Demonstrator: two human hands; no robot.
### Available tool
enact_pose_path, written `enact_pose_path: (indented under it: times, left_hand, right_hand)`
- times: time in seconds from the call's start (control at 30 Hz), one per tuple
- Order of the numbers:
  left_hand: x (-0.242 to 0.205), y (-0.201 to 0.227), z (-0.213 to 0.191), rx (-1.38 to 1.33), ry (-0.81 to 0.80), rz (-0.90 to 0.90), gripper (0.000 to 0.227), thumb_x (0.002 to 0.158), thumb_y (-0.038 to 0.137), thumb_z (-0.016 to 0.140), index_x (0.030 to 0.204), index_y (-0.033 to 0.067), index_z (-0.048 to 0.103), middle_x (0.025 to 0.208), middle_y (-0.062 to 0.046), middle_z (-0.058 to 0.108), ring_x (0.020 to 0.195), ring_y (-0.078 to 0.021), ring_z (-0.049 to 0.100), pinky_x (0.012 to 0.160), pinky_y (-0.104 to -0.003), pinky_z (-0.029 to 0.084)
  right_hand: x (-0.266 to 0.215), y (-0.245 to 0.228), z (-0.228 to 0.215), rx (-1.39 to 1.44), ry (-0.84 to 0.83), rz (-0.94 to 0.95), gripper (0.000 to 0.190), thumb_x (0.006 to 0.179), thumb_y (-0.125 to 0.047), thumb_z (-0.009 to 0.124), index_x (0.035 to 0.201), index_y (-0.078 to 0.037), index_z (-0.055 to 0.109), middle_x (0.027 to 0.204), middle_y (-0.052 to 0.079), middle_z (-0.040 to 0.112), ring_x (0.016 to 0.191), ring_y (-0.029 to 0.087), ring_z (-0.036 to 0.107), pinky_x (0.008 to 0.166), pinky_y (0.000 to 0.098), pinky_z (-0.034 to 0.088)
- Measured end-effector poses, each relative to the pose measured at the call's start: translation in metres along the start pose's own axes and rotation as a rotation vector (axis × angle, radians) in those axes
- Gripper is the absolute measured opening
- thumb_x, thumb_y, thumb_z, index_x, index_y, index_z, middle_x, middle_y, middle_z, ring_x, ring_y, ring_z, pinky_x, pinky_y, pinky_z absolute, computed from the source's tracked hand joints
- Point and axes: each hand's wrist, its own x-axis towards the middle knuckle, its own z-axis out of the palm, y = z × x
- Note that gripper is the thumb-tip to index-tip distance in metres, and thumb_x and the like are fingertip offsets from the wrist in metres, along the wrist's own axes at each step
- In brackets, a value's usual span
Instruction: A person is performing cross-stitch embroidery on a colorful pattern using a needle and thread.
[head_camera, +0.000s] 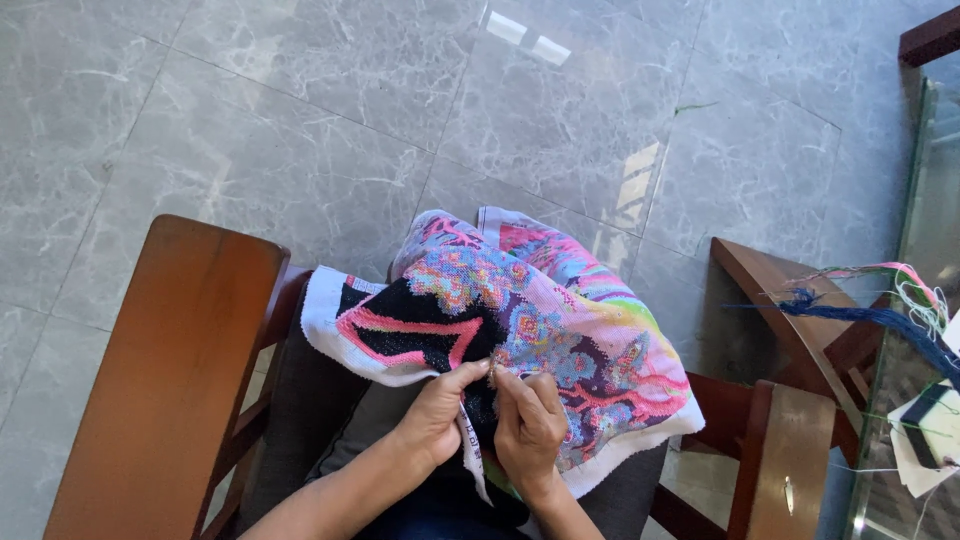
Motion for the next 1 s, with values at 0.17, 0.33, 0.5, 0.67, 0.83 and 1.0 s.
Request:
enact_pose_path:
  times: [0.17, 0.33, 0.5, 0.67, 0.83, 1.0]
  left_hand:
    - [0.003, -0.001, -0.002, 0.003, 0.007, -0.028, 0.016, 0.09, 0.006, 0.066, 0.104, 0.0006, 0.073, 0.102, -0.014, 0.076, 0.095, -0.0231, 0.071, 0.097, -0.036, 0.056]
    - [0.0, 0.002, 0.0, 0.06, 0.078, 0.016, 0.016, 0.087, 0.003, 0.07, 0.102, -0.0003, 0.074, 0.101, -0.012, 0.076, 0.096, -0.0212, 0.069, 0.098, -0.034, 0.054]
    - [-0.007, 0.002, -0.005, 0.043, -0.089, -0.012, 0.025, 0.092, 0.009, 0.067, 0.114, -0.0018, 0.072, 0.112, -0.017, 0.074, 0.106, -0.0253, 0.069, 0.102, -0.039, 0.054]
    - [-0.042, 0.019, 0.007, 0.284, -0.204, 0.189, 0.047, 0.085, 0.007, 0.07, 0.13, -0.0054, 0.066, 0.132, -0.021, 0.071, 0.122, -0.0324, 0.067, 0.111, -0.048, 0.053]
    - [-0.011, 0.011, -0.031, 0.492, -0.134, 0.113, 0.03, 0.078, 0.001, 0.079, 0.107, -0.0057, 0.079, 0.112, -0.017, 0.079, 0.105, -0.0251, 0.074, 0.102, -0.04, 0.06]
    - [-0.017, 0.014, -0.028, 0.56, -0.203, 0.209, 0.035, 0.077, 0.0, 0.079, 0.111, -0.0027, 0.077, 0.116, -0.014, 0.079, 0.106, -0.0239, 0.074, 0.104, -0.04, 0.059]
  right_hand:
    - [0.002, 0.0, 0.0, -0.022, 0.001, -0.005, 0.018, 0.098, 0.001, 0.064, 0.114, -0.001, 0.071, 0.076, 0.004, 0.056, 0.068, 0.017, 0.051, 0.062, 0.0289, 0.046]
    - [0.008, -0.003, 0.001, -0.009, 0.009, 0.045, 0.009, 0.094, 0.0, 0.07, 0.102, -0.001, 0.072, 0.074, 0.004, 0.059, 0.063, 0.013, 0.053, 0.056, 0.0255, 0.046]
    - [0.014, 0.002, -0.014, 0.058, -0.065, 0.134, 0.012, 0.09, -0.006, 0.075, 0.101, -0.007, 0.071, 0.082, 0.003, 0.069, 0.067, 0.014, 0.059, 0.064, 0.026, 0.048]
    - [0.028, 0.009, -0.045, 0.01, -0.259, 0.119, 0.025, 0.086, -0.015, 0.081, 0.108, -0.008, 0.072, 0.108, 0.01, 0.066, 0.096, 0.022, 0.068, 0.078, 0.0303, 0.062]
    - [0.037, 0.027, -0.047, 0.028, -0.368, -0.103, 0.008, 0.095, -0.01, 0.07, 0.095, -0.002, 0.069, 0.095, 0.012, 0.067, 0.086, 0.027, 0.066, 0.077, 0.038, 0.056]
    - [0.042, 0.02, -0.036, 0.074, -0.358, -0.072, 0.01, 0.092, -0.008, 0.074, 0.097, -0.002, 0.067, 0.092, 0.01, 0.067, 0.083, 0.024, 0.066, 0.073, 0.0344, 0.056]
